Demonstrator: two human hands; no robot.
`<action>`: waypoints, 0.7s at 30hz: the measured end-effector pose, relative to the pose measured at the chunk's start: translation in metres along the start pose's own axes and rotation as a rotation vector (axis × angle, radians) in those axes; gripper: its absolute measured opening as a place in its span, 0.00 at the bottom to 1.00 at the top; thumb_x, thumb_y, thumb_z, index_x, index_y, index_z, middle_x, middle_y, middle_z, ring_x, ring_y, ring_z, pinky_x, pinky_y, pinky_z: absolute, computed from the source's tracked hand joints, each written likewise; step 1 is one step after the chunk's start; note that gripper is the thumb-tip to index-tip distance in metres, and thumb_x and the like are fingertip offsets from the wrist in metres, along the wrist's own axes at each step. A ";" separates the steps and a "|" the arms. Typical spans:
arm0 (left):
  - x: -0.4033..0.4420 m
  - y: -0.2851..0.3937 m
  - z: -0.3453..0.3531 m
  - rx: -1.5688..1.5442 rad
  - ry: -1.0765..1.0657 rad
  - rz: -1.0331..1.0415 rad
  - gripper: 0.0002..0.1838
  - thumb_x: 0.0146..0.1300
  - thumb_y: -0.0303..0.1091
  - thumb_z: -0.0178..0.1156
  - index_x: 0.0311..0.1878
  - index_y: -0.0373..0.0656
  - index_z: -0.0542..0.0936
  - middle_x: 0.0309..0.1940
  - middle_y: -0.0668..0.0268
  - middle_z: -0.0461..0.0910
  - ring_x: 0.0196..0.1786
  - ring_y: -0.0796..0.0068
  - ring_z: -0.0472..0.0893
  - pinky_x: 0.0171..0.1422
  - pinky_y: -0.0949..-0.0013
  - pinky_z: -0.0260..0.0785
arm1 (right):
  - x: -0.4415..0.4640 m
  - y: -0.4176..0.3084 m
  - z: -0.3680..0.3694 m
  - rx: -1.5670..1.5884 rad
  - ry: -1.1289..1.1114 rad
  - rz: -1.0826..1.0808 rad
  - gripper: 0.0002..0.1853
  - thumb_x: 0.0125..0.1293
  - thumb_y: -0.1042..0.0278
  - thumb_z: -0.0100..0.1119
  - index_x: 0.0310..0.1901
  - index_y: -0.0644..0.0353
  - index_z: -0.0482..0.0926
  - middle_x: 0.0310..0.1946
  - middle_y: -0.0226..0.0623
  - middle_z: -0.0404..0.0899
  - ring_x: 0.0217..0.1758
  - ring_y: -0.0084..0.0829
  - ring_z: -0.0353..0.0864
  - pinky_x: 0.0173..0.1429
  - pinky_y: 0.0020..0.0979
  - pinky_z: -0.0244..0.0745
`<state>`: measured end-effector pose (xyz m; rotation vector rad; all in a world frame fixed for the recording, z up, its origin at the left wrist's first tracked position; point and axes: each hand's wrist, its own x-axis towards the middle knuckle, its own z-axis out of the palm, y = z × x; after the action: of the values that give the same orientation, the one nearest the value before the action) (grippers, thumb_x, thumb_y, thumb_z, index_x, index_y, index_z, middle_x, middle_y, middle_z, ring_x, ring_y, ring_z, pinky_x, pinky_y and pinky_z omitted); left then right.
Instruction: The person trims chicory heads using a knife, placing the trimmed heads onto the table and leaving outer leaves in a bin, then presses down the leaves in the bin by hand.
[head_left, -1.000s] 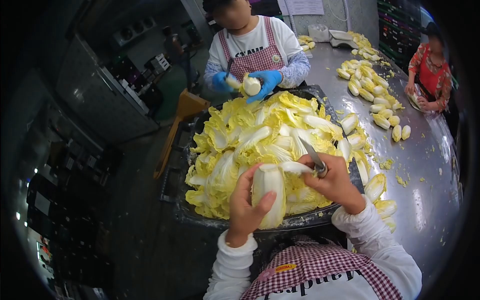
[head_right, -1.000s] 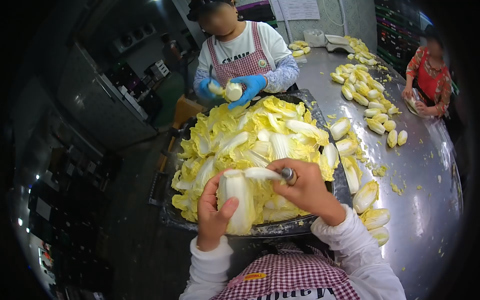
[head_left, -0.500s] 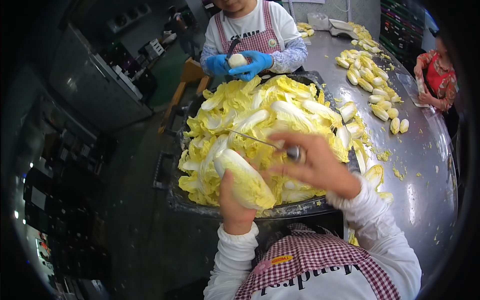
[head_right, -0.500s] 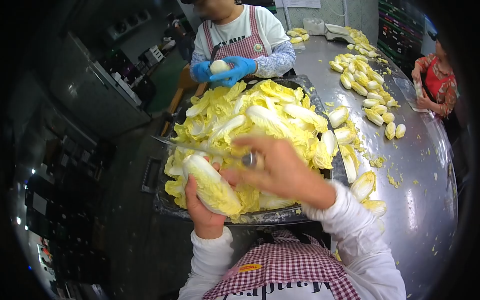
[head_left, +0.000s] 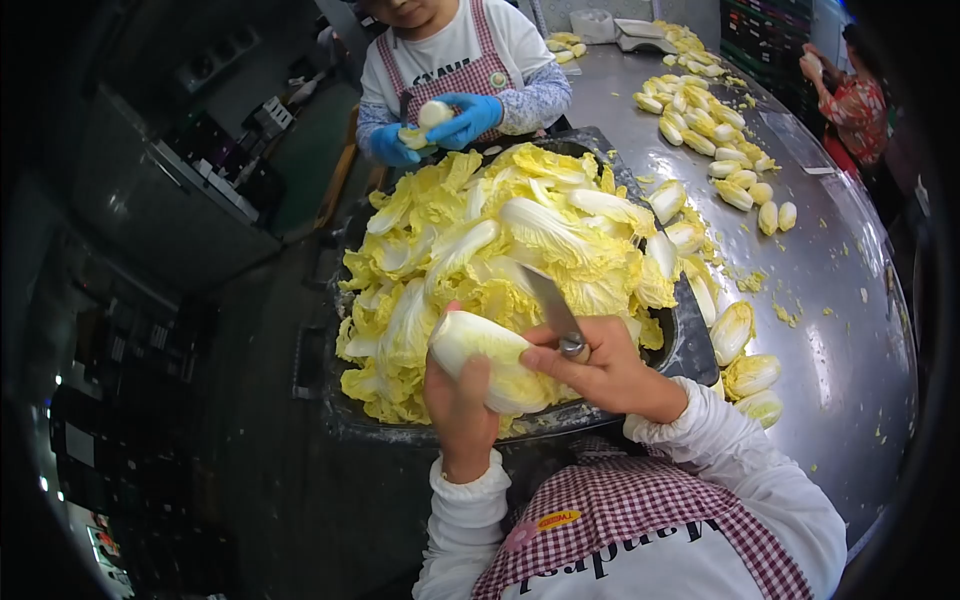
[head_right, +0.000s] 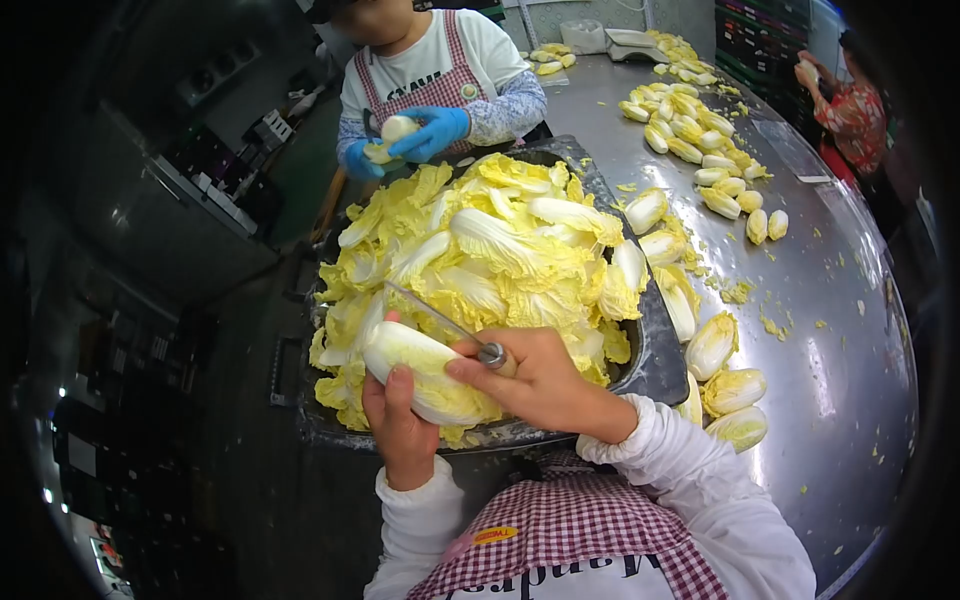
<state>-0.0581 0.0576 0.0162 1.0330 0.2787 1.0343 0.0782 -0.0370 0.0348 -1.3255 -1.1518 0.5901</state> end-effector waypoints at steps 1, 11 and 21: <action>-0.002 0.004 -0.005 0.031 0.006 -0.037 0.33 0.60 0.30 0.56 0.68 0.33 0.60 0.52 0.60 0.72 0.52 0.72 0.74 0.58 0.68 0.68 | 0.002 0.006 -0.003 0.001 0.001 0.001 0.14 0.61 0.63 0.66 0.41 0.65 0.81 0.21 0.35 0.78 0.24 0.18 0.74 0.29 0.25 0.70; -0.008 0.001 -0.002 0.152 0.041 0.013 0.25 0.65 0.32 0.50 0.63 0.33 0.63 0.56 0.52 0.73 0.56 0.64 0.74 0.63 0.62 0.66 | 0.003 -0.002 -0.001 -0.122 -0.095 -0.093 0.16 0.58 0.62 0.68 0.44 0.63 0.80 0.31 0.43 0.82 0.31 0.33 0.82 0.35 0.30 0.75; -0.011 0.010 0.001 0.201 -0.028 0.015 0.27 0.62 0.29 0.56 0.64 0.34 0.63 0.59 0.52 0.72 0.54 0.67 0.77 0.58 0.66 0.71 | 0.005 0.012 -0.010 -0.262 0.121 -0.244 0.14 0.52 0.73 0.66 0.41 0.62 0.79 0.30 0.42 0.80 0.31 0.40 0.81 0.35 0.33 0.75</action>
<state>-0.0691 0.0497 0.0223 1.2310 0.3578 1.0187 0.0925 -0.0348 0.0262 -1.3931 -1.2983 0.1836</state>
